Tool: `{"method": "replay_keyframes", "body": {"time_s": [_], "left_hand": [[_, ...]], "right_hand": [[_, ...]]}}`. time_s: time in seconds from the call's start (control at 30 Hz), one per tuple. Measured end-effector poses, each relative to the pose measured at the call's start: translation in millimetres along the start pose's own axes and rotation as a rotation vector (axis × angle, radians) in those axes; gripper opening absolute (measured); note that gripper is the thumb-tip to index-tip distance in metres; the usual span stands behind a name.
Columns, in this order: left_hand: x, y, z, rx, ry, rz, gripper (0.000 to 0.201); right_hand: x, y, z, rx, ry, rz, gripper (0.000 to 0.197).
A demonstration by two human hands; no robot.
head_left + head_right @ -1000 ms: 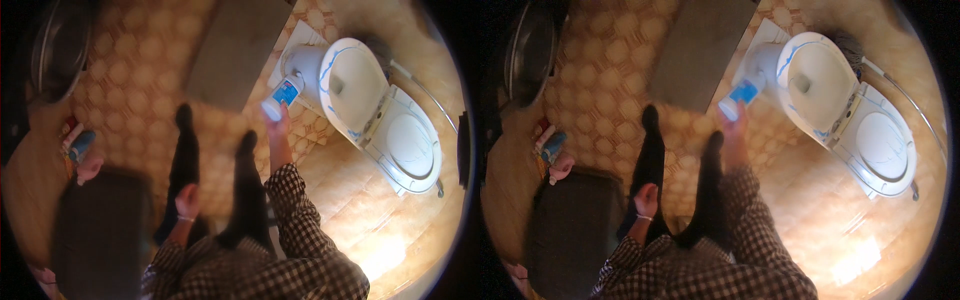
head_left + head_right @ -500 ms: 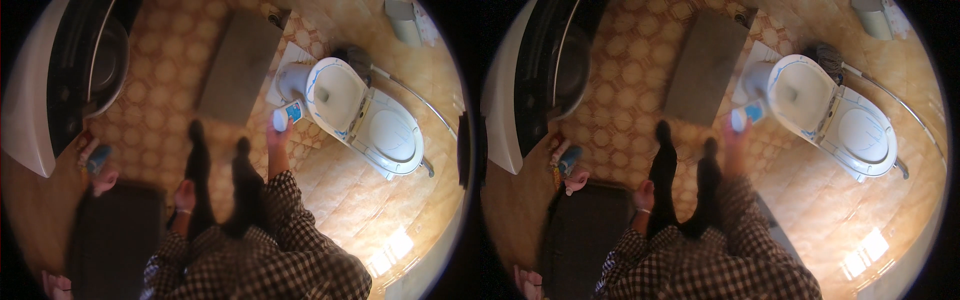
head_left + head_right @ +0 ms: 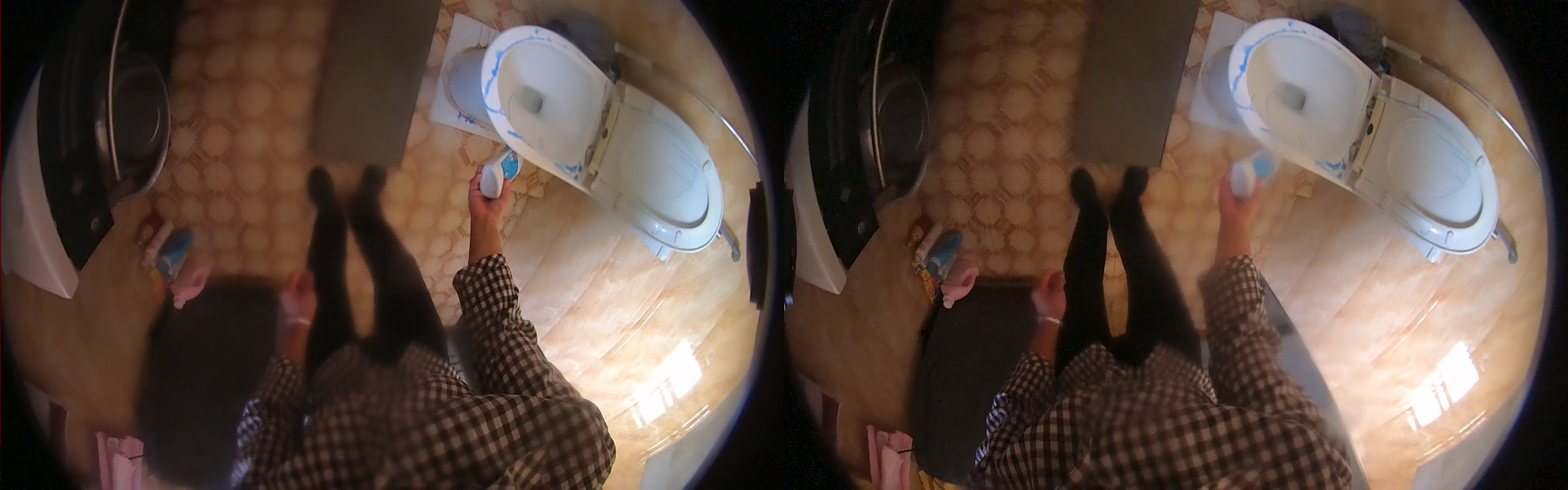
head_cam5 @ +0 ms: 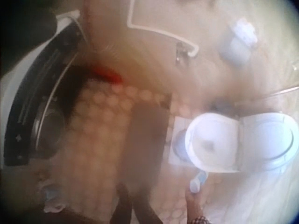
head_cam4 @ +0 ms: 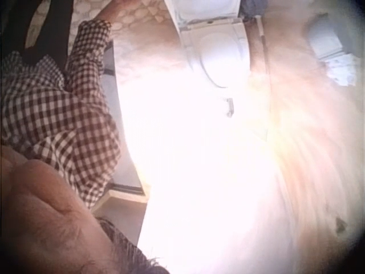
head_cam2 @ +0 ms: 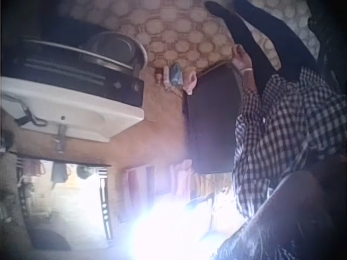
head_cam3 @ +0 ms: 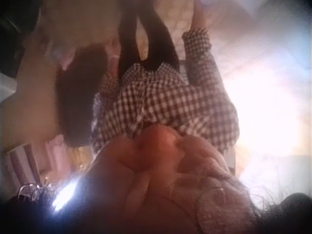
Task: The person pours cleaning liquid into a toilet bowl and onto the seat, then replaces the cap on the bottle.
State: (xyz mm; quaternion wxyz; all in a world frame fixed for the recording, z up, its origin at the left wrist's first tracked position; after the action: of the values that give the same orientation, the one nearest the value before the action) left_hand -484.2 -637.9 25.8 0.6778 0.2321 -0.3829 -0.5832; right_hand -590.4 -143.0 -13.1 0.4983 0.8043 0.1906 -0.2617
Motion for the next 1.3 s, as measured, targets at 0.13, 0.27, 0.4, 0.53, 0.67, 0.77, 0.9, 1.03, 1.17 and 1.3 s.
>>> {"method": "replay_keyframes", "body": {"time_s": [0.13,0.27,0.4,0.53,0.67,0.77,0.9,1.03,1.17,1.3], "left_hand": [[-53.9,18.8,34.7,-0.136,-0.376,-0.096,0.017],[-74.8,24.4,84.1,-0.179,-0.745,-0.169,0.017],[-113.4,24.6,130.5,-0.227,-0.686,-0.222,0.016],[-149.3,22.8,165.6,-0.442,-0.491,-0.21,0.012],[-192.3,37.4,229.5,-0.454,-0.272,-0.351,0.012],[-207.9,29.0,259.1,-0.482,-0.378,-0.406,0.012],[-215.7,4.6,289.7,-0.519,-0.466,-0.372,0.012],[-214.7,-38.2,317.4,-0.444,-0.487,-0.362,0.011],[-217.7,-66.5,375.9,-0.531,-0.468,-0.327,0.015],[-213.4,-89.7,417.7,-0.463,-0.513,-0.382,0.012]], "right_hand": [[42.5,23.0,-43.6,0.079,0.081,0.099,0.046],[14.3,88.1,-32.5,-0.079,0.166,0.194,0.043],[19.2,140.0,-44.5,-0.172,0.252,0.105,0.041],[-6.9,173.3,-53.9,-0.172,0.312,0.09,0.045],[-36.4,170.9,-70.2,-0.198,0.319,0.013,0.057],[-47.2,137.6,-84.6,-0.143,0.323,0.016,0.061],[-99.0,83.6,-121.2,0.06,0.417,0.052,0.066],[-192.5,26.4,-167.6,0.006,0.565,-0.2,0.052],[-244.2,-20.2,-227.5,0.033,0.838,-0.137,0.054],[-276.2,-73.3,-294.4,-0.059,1.135,-0.112,0.049]]}}
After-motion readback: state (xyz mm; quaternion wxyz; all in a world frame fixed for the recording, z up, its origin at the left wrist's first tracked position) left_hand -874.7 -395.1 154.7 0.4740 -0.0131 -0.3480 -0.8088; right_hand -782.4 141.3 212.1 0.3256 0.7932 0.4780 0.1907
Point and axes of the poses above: each hand's wrist, its own y-axis away from the middle knuckle, its own x-axis out of the back of the hand, z = x × y, the point moved 2 cm from there along -y, towards the middle knuckle, and after that the axes turned 1 degree about -z, right-handed, at the moved point
